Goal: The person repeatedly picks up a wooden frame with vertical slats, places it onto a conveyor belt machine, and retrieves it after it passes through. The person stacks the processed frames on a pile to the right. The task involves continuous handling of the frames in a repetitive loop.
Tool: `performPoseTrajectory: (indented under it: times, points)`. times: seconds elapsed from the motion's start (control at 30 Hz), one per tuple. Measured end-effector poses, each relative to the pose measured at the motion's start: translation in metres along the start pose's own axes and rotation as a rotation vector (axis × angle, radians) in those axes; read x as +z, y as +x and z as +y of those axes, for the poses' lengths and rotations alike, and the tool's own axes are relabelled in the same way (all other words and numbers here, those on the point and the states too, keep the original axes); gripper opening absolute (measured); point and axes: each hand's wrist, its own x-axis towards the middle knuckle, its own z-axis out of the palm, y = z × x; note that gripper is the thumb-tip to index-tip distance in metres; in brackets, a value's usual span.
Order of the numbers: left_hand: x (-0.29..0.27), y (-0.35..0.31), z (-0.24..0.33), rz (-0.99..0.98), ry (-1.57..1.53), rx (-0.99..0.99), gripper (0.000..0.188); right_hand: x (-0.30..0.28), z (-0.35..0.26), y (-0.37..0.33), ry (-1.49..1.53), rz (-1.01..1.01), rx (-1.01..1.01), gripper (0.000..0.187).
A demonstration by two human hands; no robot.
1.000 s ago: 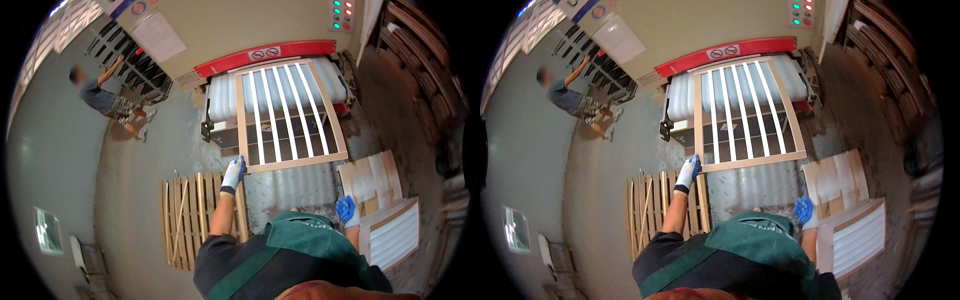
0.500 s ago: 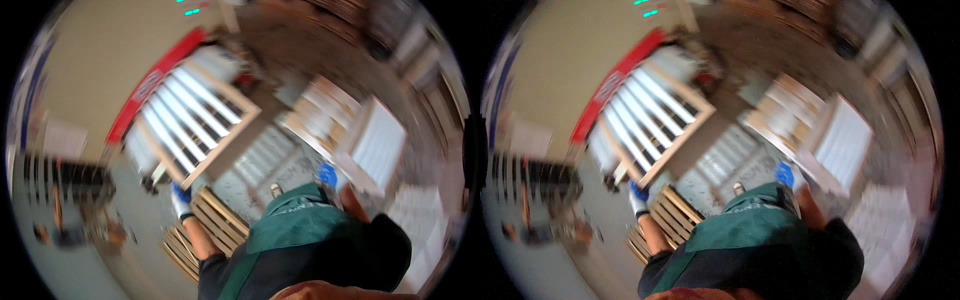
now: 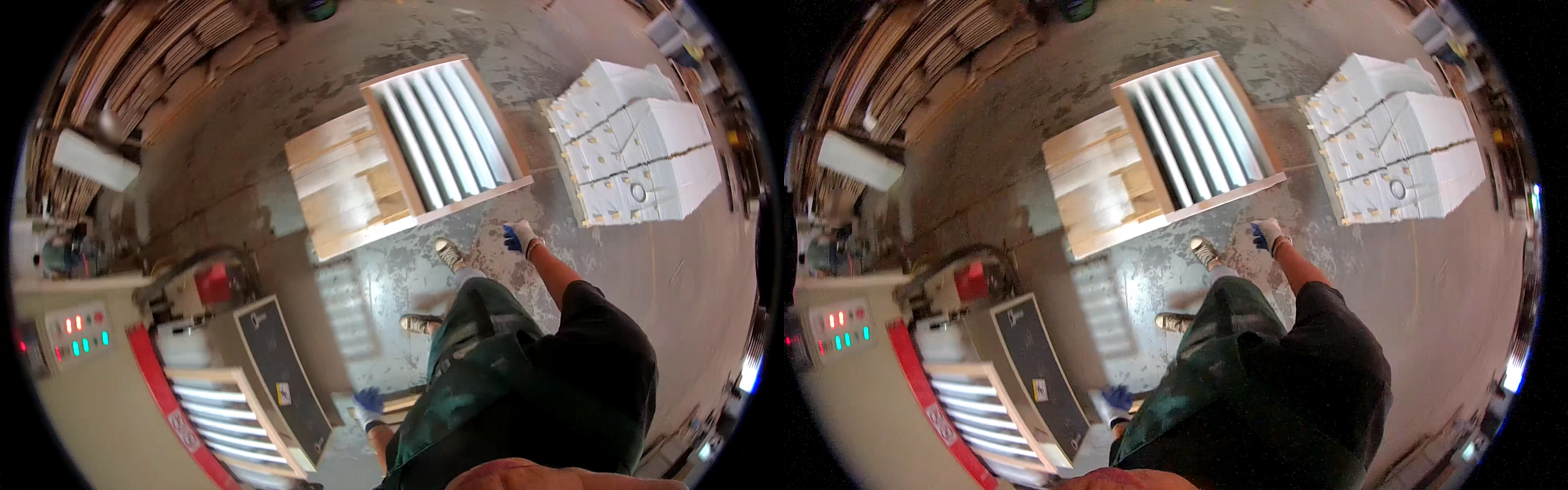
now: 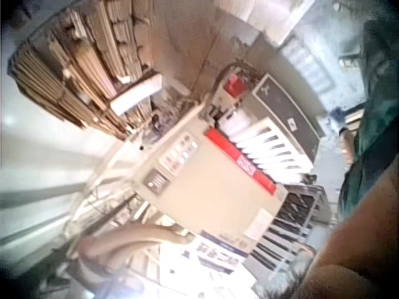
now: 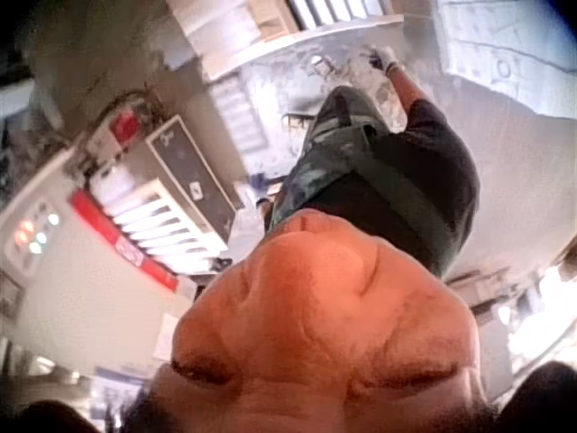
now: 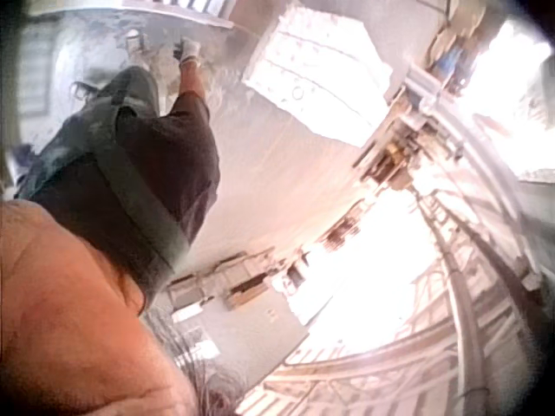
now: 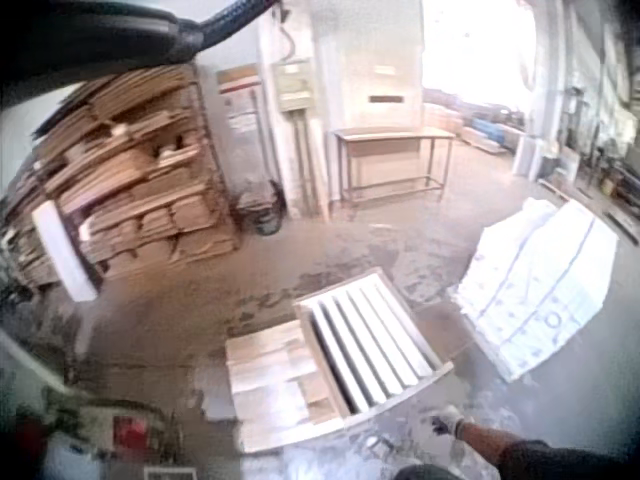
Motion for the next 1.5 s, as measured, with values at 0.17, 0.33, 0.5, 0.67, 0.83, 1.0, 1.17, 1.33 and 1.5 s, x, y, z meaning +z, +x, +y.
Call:
performPoseTrajectory:
  times: [0.17,0.33,0.5,0.67,0.83,1.0,1.17,1.33,1.5]
  points:
    - [0.243,0.097,0.000,-0.357,0.939,0.184,0.051,-0.064,-0.038,0.102,-0.759,0.420,-0.360,0.055]
    - [0.466,0.128,0.017,-0.498,1.400,0.841,0.046,-0.042,-0.124,0.107,-0.845,0.642,-0.427,0.072]
    - [0.574,0.135,0.011,-0.466,1.294,0.516,0.055,-0.025,-0.130,0.155,-0.878,0.707,-0.370,0.055]
    - [0.559,0.182,0.006,-0.312,1.273,0.487,0.062,0.003,-0.129,0.139,-1.003,0.703,-0.301,0.054]
    - [0.525,0.185,0.060,-0.241,1.297,0.542,0.057,0.025,-0.092,0.108,-0.849,0.590,-0.305,0.065]
    - [0.474,0.149,0.104,-0.189,1.433,0.586,0.060,0.011,-0.058,0.062,-0.573,0.234,-0.382,0.067]
    - [0.423,0.054,0.132,-0.244,1.268,0.585,0.055,0.003,0.000,0.044,-0.085,-0.117,-0.529,0.049]
    - [0.399,-0.067,0.129,-0.189,1.194,0.608,0.037,-0.019,-0.018,-0.068,0.090,-0.202,-0.403,0.018]
    - [0.322,-0.158,0.117,-0.044,1.219,0.628,0.042,-0.034,0.003,-0.112,-0.066,-0.275,-0.454,0.018]
